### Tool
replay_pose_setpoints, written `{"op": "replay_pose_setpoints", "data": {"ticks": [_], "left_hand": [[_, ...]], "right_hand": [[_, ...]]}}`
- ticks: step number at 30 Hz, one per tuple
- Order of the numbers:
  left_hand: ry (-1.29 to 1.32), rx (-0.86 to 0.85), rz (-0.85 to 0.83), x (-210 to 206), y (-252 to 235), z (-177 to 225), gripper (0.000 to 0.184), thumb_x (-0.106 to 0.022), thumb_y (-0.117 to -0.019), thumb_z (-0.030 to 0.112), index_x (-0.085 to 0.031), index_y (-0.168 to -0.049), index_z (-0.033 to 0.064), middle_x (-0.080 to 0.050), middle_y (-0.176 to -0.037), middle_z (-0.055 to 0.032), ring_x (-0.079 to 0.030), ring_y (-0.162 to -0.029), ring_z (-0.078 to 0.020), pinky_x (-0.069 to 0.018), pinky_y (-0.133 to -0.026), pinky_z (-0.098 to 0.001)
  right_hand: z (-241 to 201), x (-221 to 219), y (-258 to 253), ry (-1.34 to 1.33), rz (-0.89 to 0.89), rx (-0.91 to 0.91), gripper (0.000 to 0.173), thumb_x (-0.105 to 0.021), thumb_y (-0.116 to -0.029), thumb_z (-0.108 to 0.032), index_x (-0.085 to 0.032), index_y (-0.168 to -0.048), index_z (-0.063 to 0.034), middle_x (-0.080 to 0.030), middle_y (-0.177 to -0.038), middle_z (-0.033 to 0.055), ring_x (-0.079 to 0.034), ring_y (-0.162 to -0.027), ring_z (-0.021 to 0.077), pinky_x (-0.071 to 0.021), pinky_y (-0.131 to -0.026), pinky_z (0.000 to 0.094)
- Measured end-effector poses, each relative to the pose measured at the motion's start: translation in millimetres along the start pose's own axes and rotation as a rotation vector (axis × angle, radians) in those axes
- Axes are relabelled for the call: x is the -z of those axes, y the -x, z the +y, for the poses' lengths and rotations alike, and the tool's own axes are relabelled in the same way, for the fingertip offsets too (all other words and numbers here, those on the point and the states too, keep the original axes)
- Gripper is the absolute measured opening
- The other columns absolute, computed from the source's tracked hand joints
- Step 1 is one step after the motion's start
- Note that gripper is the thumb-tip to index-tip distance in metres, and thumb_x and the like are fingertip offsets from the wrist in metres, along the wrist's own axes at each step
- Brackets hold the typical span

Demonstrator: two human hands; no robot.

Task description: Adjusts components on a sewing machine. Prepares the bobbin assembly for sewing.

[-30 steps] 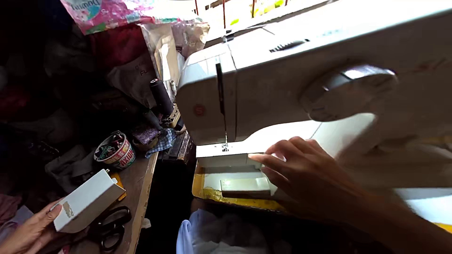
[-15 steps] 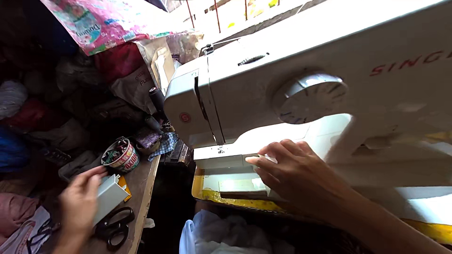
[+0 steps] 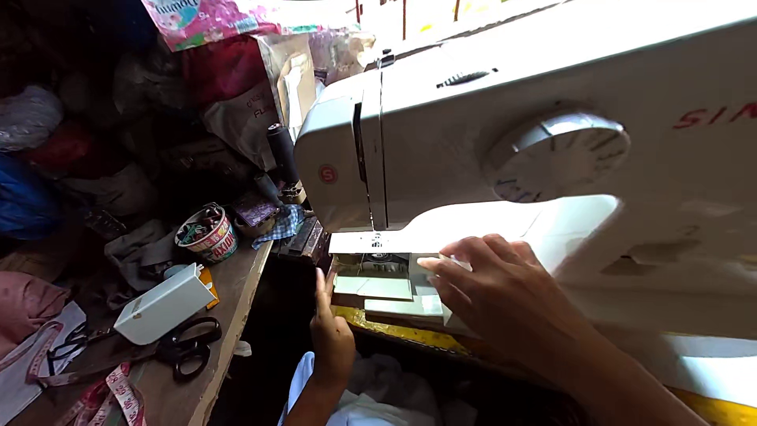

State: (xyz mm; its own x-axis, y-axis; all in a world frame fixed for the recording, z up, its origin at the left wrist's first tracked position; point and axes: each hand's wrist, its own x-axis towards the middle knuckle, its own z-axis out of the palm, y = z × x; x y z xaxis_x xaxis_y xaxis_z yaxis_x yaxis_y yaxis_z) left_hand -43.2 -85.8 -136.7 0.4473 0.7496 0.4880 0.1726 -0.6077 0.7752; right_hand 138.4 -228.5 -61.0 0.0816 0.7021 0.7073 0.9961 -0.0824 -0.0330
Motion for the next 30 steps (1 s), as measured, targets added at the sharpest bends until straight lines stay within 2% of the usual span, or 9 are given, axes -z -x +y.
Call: {"op": "replay_pose_setpoints", "data": {"ticks": [2, 4, 6, 12, 16, 20, 23, 27, 30], "left_hand": [[-0.127, -0.09, 0.09, 3, 5, -2, 0.048, -0.046, -0.0827, -0.006, -0.071, -0.123, 0.0001, -0.064, -0.138, -0.0158, -0.054, -0.136, -0.0314, -0.043, -0.111, -0.0496], [-0.222, -0.173, 0.138, 2, -2, 7, 0.032, -0.052, -0.0859, 0.01, -0.08, -0.102, 0.0115, -0.062, -0.134, -0.0187, -0.045, -0.137, -0.0404, -0.0342, -0.11, -0.0596], [-0.268, -0.211, 0.174, -8, -18, 16, 0.022, -0.061, -0.0906, 0.023, -0.081, -0.097, 0.017, -0.057, -0.138, -0.021, -0.041, -0.139, -0.0418, -0.0315, -0.111, -0.0612], [-0.161, -0.151, 0.282, -40, -25, 24, 0.018, -0.07, -0.0899, 0.016, -0.081, -0.103, 0.0221, -0.044, -0.151, -0.0245, -0.038, -0.14, -0.0453, -0.0336, -0.107, -0.0643], [-0.168, -0.059, 0.313, -54, -21, 30, 0.016, -0.071, -0.0907, 0.02, -0.079, -0.105, 0.0201, -0.039, -0.158, -0.0236, -0.049, -0.135, -0.0414, -0.0418, -0.096, -0.0628], [-0.04, 0.032, 0.378, -61, -25, 35, 0.013, -0.068, -0.0924, 0.013, -0.079, -0.1, 0.0129, -0.037, -0.16, -0.0214, -0.049, -0.135, -0.0368, -0.0383, -0.101, -0.062], [0.002, 0.052, 0.374, -62, -27, 37, 0.013, -0.069, -0.0921, 0.01, -0.08, -0.1, 0.0089, -0.038, -0.158, -0.024, -0.048, -0.137, -0.0367, -0.0415, -0.107, -0.0547], [-0.048, 0.097, 0.37, -62, -27, 44, 0.011, -0.075, -0.09, 0.015, -0.08, -0.098, 0.0096, -0.042, -0.156, -0.0232, -0.052, -0.133, -0.0377, -0.042, -0.101, -0.0575], [-0.021, 0.104, 0.371, -62, -30, 43, 0.012, -0.078, -0.0877, 0.017, -0.076, -0.092, 0.0065, -0.042, -0.156, -0.0208, -0.048, -0.137, -0.0333, -0.0435, -0.105, -0.0506]], "right_hand": [[0, 1, 0, -0.007, -0.012, -0.011, 0.033, -0.049, -0.0974, -0.023, -0.078, -0.105, -0.0089, -0.067, -0.099, 0.017, -0.063, -0.091, 0.0388, -0.0465, -0.071, 0.0517], [0, 1, 0, -0.008, -0.019, -0.028, 0.033, -0.049, -0.0977, -0.025, -0.078, -0.105, -0.0098, -0.067, -0.099, 0.0158, -0.063, -0.092, 0.0379, -0.0467, -0.072, 0.0509], [-1, 1, 0, -0.007, -0.016, -0.043, 0.033, -0.051, -0.0973, -0.026, -0.078, -0.105, -0.01, -0.067, -0.099, 0.0145, -0.063, -0.091, 0.0363, -0.0467, -0.071, 0.0497], [1, 0, 0, -0.01, 0.008, -0.033, 0.03, -0.054, -0.0956, -0.025, -0.079, -0.104, -0.011, -0.067, -0.098, 0.0143, -0.064, -0.092, 0.0363, -0.0478, -0.072, 0.0497], [0, -2, 0, -0.007, 0.016, -0.028, 0.032, -0.052, -0.0967, -0.026, -0.079, -0.103, -0.0104, -0.067, -0.097, 0.0138, -0.064, -0.09, 0.0353, -0.0482, -0.071, 0.0491], [2, -3, 1, -0.017, 0.035, -0.032, 0.032, -0.052, -0.0959, -0.026, -0.079, -0.102, -0.0101, -0.068, -0.096, 0.0126, -0.065, -0.09, 0.0345, -0.0493, -0.071, 0.0493], [1, -3, 1, -0.028, 0.039, -0.034, 0.03, -0.054, -0.095, -0.024, -0.079, -0.101, -0.0094, -0.068, -0.095, 0.0136, -0.066, -0.089, 0.0361, -0.05, -0.07, 0.0501], [1, -2, 1, -0.041, 0.036, -0.035, 0.028, -0.055, -0.0951, -0.023, -0.079, -0.102, -0.0084, -0.069, -0.096, 0.0156, -0.066, -0.091, 0.0378, -0.0501, -0.07, 0.0513], [1, -3, 1, -0.038, 0.045, -0.038, 0.028, -0.055, -0.0948, -0.023, -0.079, -0.101, -0.0087, -0.068, -0.095, 0.0149, -0.066, -0.089, 0.037, -0.05, -0.07, 0.0504]]}}
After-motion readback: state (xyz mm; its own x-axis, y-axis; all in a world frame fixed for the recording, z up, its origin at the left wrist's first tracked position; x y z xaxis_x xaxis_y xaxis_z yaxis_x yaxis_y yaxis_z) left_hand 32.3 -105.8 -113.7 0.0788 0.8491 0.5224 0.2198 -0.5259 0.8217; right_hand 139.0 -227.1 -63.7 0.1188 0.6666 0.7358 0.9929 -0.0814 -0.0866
